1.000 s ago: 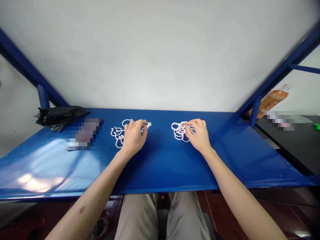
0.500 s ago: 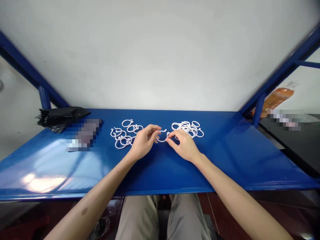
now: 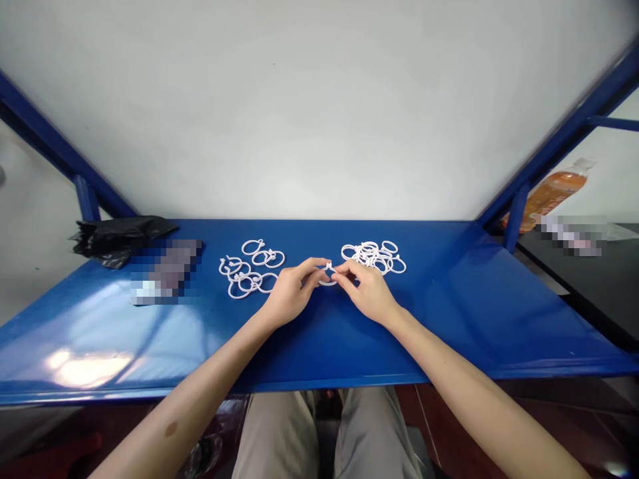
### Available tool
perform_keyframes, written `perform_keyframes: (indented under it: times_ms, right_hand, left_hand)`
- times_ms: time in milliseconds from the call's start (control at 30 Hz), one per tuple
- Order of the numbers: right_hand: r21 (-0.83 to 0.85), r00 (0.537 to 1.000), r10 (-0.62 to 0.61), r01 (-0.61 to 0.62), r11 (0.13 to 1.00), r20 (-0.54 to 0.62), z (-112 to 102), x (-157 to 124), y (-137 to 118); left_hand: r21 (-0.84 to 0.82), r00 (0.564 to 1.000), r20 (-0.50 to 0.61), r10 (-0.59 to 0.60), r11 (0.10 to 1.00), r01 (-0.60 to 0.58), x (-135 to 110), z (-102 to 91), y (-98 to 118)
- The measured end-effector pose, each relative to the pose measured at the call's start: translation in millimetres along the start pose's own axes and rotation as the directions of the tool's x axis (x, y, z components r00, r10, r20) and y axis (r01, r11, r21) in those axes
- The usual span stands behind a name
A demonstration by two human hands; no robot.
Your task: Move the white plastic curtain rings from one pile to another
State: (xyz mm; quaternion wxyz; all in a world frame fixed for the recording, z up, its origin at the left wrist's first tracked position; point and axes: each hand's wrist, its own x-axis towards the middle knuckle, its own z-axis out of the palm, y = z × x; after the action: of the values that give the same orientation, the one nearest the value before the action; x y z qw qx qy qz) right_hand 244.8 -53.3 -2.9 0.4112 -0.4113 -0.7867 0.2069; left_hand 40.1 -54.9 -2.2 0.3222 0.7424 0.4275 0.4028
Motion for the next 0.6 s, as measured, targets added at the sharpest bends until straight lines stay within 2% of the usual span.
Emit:
perform_keyframes:
  times_ms: [233,467,600]
  right_hand:
    - [-0.19,0.984,-0.176,0.175,0.966,0.01,6,-5,3]
    - [-0.289,0.945,-0.303,0.325,0.901,0.12,6,-8,1]
    - [-0.354,0.929,-0.338,0.37,0.859,0.152,4,-9,0]
  left_hand:
    - [0.216,0.994,-0.01,0.105,0.971,-0.1,-4,1.1,2]
    - [0.306,0.984,-0.001,0.176,0.937,-0.167,-11,3.1,-1]
    - [0.332,0.975,0.013,0.224,0.919,-0.215,-11,3.8,-1]
